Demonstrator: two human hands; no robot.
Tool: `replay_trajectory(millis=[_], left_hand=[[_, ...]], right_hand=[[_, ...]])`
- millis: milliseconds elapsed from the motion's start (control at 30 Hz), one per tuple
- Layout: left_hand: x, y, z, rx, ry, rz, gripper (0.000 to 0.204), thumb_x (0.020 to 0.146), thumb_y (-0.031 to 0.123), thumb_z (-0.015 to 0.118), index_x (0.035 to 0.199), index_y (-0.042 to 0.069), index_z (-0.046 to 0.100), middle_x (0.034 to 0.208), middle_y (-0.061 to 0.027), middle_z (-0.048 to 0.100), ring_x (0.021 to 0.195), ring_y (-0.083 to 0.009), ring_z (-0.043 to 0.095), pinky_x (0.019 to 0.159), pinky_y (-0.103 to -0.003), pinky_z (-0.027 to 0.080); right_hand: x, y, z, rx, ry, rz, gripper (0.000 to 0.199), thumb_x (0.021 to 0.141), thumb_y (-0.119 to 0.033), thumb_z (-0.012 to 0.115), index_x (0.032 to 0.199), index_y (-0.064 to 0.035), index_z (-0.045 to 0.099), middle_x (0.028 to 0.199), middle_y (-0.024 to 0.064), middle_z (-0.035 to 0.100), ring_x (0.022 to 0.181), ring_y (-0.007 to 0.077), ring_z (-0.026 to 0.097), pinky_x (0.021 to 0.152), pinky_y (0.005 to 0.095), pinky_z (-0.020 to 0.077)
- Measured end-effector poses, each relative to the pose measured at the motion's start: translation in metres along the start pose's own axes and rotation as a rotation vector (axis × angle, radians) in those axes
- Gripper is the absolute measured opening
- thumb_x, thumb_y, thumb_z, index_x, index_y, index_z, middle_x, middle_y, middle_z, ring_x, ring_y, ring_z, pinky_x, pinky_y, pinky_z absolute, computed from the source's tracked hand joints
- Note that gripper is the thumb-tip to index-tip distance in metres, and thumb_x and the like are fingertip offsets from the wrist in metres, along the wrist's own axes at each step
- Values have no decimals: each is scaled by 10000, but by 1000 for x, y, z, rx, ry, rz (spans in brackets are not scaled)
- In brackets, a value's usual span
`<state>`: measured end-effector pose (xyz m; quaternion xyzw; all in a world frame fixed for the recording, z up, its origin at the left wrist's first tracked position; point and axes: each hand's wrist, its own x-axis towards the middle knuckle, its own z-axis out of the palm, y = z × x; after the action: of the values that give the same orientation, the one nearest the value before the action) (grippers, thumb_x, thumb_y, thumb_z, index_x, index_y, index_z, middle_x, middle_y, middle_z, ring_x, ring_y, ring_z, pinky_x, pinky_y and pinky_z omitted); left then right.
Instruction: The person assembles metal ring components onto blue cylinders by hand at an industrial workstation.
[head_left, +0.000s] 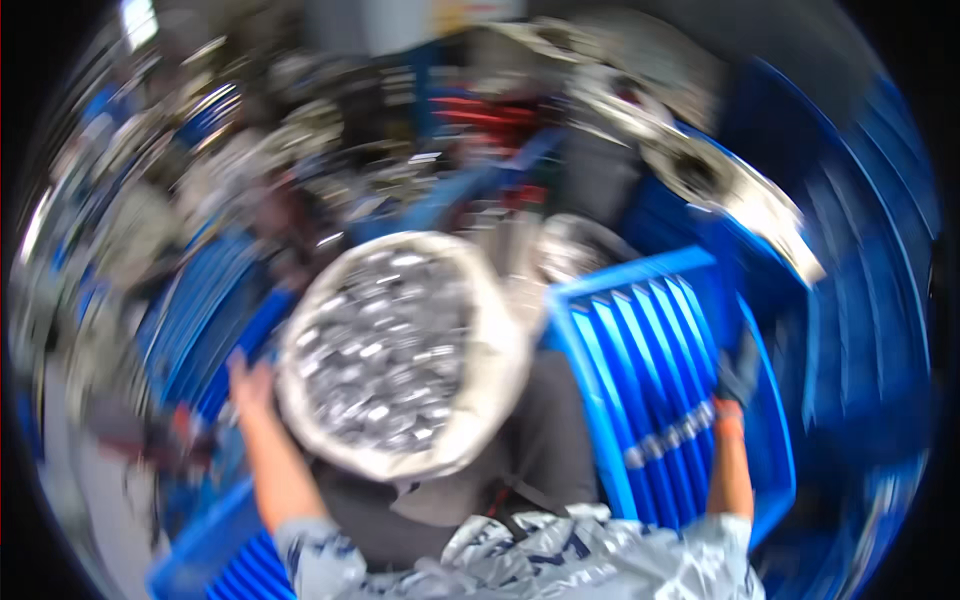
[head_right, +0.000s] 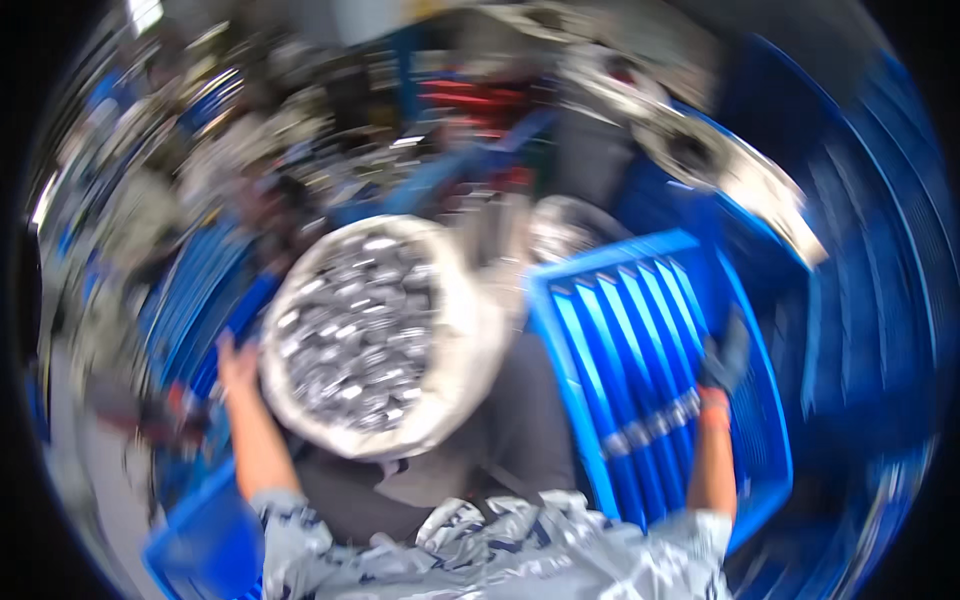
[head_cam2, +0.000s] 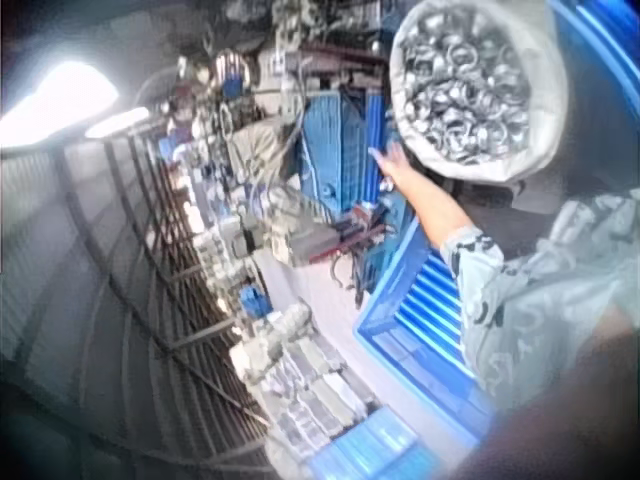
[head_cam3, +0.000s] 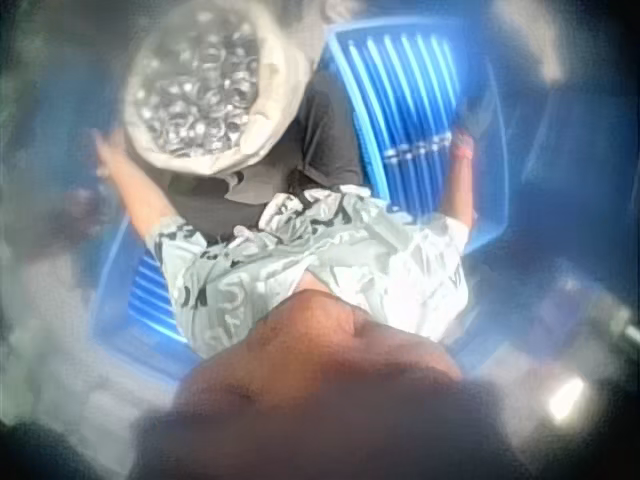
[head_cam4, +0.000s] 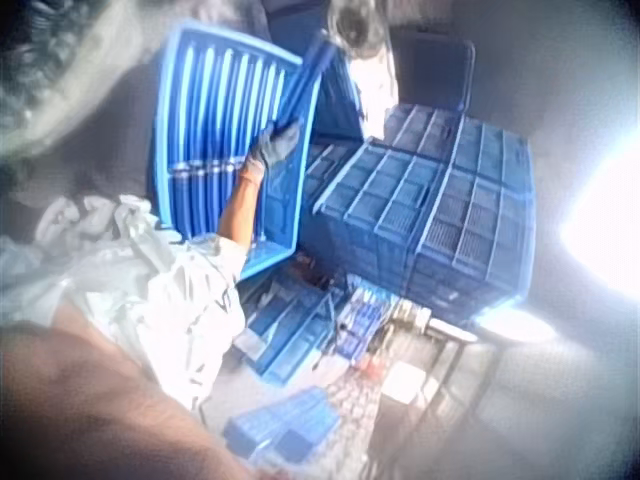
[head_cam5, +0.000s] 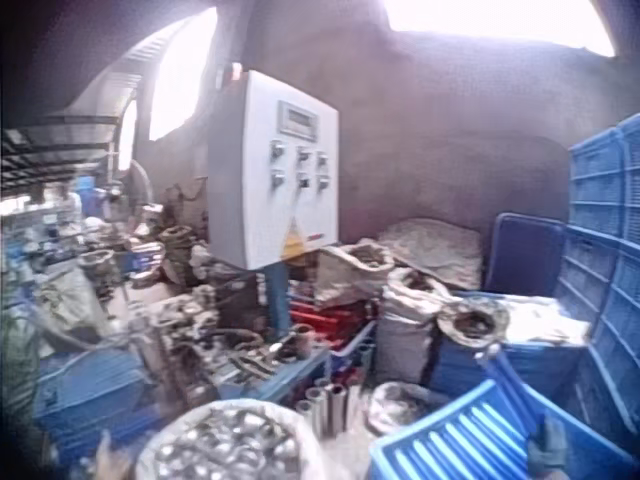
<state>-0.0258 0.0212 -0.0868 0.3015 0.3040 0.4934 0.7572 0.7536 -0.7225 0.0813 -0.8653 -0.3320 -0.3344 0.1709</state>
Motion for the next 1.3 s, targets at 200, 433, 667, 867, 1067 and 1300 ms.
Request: replay_trajectory(millis=[200,433,667,867,1067,1300], left_hand=[[-63,9,-2,-25,453,130,619,1128,383,730,1662,114,572,1726,-221,526,1534,-320,602,1308,-483,440],[-193,8,45,360,651,184,698,1119,377,744,1664,-6,534,1702,-189,561,1505,-323,629,1273,-480,477],[-323,4,95,581,841,267,460,1007,241,831,1347,-51,727,1032,-192,803,768,-324,729,685,-475,619],[-314,-37,103,798,880,208,390,975,249,861,1211,-51,780,980,-179,792,790,-337,732,721,-487,627],[-328,-69,110,1039,851,299,369,927,316,902,902,-45,830,914,-175,800,818,-345,751,751,-493,639],[-388,-98,-28,1328,957,422,403,1099,299,729,1223,-71,830,1125,-225,855,981,-308,807,868,-448,655]], right_hand=[[-30,103,16,-262,-136,173,791,801,-128,855,1570,-197,678,1278,157,727,1122,395,743,971,520,607],[-42,163,77,-228,-221,267,746,852,-159,853,1568,-267,675,1356,121,739,1208,379,731,1062,511,579],[-58,228,139,-80,-266,292,613,956,-235,778,1558,-228,666,1499,97,714,1400,340,655,1219,549,453],[-65,222,155,-128,-351,516,391,1013,-295,703,1373,-171,792,1481,112,762,1464,331,646,1241,625,407],[48,-97,117,960,-119,-3,190,973,-136,736,1133,-51,796,1113,215,789,1099,428,754,918,510,601],[-19,-427,65,1297,-414,-781,380,916,-368,808,1145,-65,826,1015,205,754,963,418,717,872,561,569]])
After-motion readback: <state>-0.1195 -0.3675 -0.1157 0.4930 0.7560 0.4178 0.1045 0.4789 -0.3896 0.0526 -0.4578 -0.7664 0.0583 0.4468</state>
